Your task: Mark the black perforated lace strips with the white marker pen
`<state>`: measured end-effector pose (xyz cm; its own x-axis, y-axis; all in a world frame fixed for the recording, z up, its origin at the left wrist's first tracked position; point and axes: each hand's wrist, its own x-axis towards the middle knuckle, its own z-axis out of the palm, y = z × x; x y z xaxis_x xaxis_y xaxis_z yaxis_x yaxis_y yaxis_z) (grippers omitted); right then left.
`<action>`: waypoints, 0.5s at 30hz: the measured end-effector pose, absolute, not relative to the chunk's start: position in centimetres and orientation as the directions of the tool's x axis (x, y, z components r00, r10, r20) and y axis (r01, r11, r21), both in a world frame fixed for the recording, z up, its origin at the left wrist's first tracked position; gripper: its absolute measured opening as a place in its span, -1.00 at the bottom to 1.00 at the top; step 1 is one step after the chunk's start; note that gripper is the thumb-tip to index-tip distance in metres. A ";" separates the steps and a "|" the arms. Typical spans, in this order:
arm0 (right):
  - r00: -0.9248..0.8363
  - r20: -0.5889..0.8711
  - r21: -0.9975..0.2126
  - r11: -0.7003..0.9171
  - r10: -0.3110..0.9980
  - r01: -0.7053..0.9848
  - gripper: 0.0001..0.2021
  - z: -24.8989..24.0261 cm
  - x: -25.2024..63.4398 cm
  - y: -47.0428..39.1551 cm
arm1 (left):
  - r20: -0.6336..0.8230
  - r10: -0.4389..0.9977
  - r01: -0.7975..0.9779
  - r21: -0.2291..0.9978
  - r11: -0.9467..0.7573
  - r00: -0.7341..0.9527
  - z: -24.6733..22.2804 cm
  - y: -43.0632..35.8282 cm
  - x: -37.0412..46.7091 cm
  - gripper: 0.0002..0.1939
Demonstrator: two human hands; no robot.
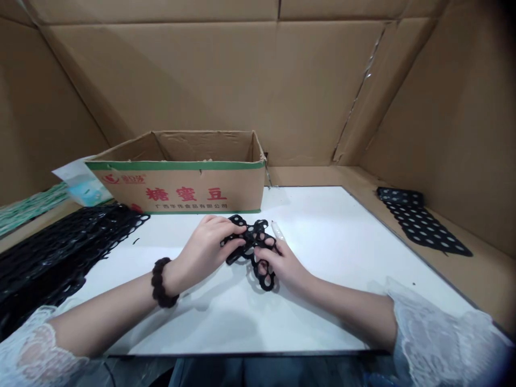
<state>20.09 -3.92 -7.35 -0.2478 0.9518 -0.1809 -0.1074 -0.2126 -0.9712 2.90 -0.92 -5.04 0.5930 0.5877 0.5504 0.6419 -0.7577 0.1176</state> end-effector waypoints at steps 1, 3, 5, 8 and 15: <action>-0.249 -0.187 -0.967 -0.223 0.950 -0.125 -0.90 -7.4 20.0 -3.9 | 0.550 0.589 0.648 0.110 -0.754 0.592 -5.1 -1.0 2.9 -0.81; -0.256 -0.198 -0.958 -0.242 0.946 -0.155 -0.88 -7.4 20.0 -3.9 | 0.546 0.566 0.648 0.056 -0.760 0.617 -5.5 -1.4 3.0 -0.79; -0.268 -0.194 -0.957 -0.242 0.944 -0.161 -0.86 -7.4 19.9 -3.9 | 0.542 0.540 0.636 0.014 -0.772 0.644 -5.8 -1.8 3.2 -0.76; -0.283 -0.162 -0.967 -0.210 0.945 -0.147 -0.87 -7.3 19.9 -4.0 | 0.565 0.523 0.635 -0.002 -0.773 0.638 -6.1 -2.2 3.3 -0.75; -0.310 -0.185 -0.967 -0.228 0.933 -0.109 -0.86 -7.6 20.2 -4.0 | 0.554 0.621 0.644 0.188 -0.742 0.554 -5.7 -2.2 3.3 -0.76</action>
<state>20.15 -3.98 -7.59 -0.3103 0.9325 -0.1849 -0.1091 -0.2281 -0.9675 3.25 -2.20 -5.75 0.5539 0.6212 0.5544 0.6440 -0.7417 0.1875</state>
